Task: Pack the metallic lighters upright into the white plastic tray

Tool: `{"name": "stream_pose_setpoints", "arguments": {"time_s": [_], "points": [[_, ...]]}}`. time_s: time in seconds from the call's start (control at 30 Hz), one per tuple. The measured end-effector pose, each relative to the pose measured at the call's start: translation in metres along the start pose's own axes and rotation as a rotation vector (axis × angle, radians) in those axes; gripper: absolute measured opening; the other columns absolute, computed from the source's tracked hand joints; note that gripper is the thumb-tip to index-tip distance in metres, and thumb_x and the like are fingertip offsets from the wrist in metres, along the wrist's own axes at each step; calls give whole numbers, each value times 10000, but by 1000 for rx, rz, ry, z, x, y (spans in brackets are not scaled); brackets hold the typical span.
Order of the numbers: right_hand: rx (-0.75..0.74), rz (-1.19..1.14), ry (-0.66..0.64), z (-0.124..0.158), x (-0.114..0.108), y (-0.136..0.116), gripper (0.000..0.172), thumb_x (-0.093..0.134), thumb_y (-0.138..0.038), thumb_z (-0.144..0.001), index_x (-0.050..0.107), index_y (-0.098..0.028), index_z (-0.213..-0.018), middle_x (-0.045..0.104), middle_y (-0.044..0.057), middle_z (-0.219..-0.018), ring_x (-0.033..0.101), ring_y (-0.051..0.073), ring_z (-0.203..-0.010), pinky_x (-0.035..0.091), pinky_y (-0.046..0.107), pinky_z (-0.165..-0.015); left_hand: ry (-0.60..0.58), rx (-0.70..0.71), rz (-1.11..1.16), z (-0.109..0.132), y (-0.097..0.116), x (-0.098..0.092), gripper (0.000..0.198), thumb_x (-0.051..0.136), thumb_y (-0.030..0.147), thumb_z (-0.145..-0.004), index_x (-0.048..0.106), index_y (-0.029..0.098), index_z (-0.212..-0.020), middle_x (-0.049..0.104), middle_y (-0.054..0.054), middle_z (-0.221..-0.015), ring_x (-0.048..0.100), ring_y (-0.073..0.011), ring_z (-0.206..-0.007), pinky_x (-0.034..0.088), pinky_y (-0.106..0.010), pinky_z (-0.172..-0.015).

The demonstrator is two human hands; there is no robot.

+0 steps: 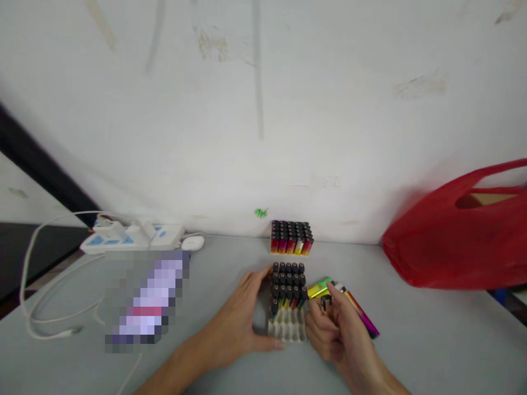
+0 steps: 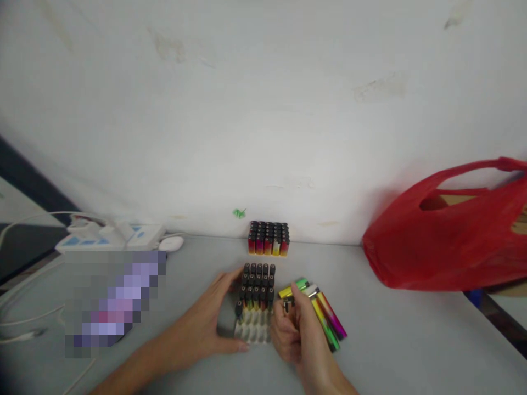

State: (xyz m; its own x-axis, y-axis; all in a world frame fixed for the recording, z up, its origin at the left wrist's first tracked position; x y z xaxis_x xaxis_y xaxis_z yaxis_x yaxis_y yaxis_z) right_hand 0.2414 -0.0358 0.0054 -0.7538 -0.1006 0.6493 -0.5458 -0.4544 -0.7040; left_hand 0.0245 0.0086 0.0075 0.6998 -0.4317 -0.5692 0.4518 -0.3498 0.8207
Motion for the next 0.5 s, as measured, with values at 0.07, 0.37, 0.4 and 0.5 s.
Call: {"name": "stream_pose_setpoints", "arguments": {"time_s": [0.07, 0.37, 0.4, 0.5], "points": [[8, 3, -5, -1, 0, 1, 784, 770, -862, -780, 323, -267, -533, 194, -130, -451, 88, 37, -390, 62, 219, -354, 1, -4, 4, 0, 1, 0, 1302, 1071, 318, -669, 309, 265, -1723, 463, -165, -1675, 431, -403, -1567, 302, -562, -1361], [-22, 86, 77, -3, -2, 9, 837, 686, -959, -782, 309, -269, -494, 201, -116, -428, 127, 46, -379, 67, 246, -367, -9, -12, 6, -2, 3, -1, 1288, 1073, 317, -669, 322, 268, -1714, 454, -174, -1681, 422, -403, -1572, 300, -577, -1359], [-39, 98, 85, -3, -3, 10, 835, 667, -956, -803, 310, -270, -491, 206, -112, -427, 142, 49, -381, 84, 248, -374, -9, -13, 5, -1, 2, -1, 1293, 1072, 317, -670, 315, 269, -1717, 453, -176, -1681, 424, -408, -1570, 301, -585, -1357], [-49, 114, 62, -5, -7, 14, 815, 644, -931, -848, 321, -275, -488, 210, -106, -418, 159, 60, -379, 108, 259, -376, -9, -20, 10, 0, 2, -1, 1305, 1068, 294, -667, 302, 272, -1723, 461, -179, -1671, 441, -420, -1556, 314, -600, -1346]]}}
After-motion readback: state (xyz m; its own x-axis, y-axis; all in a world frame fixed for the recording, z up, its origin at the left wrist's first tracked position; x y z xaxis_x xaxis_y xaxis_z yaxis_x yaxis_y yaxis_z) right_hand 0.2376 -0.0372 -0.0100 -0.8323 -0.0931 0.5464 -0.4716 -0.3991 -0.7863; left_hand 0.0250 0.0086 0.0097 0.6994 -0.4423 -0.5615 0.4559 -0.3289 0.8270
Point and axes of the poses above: each hand's wrist, its own z-axis away from the middle knuckle, its own x-axis out of the palm, y = z × x, the point moved 2 cm from there along -z, towards the middle knuckle
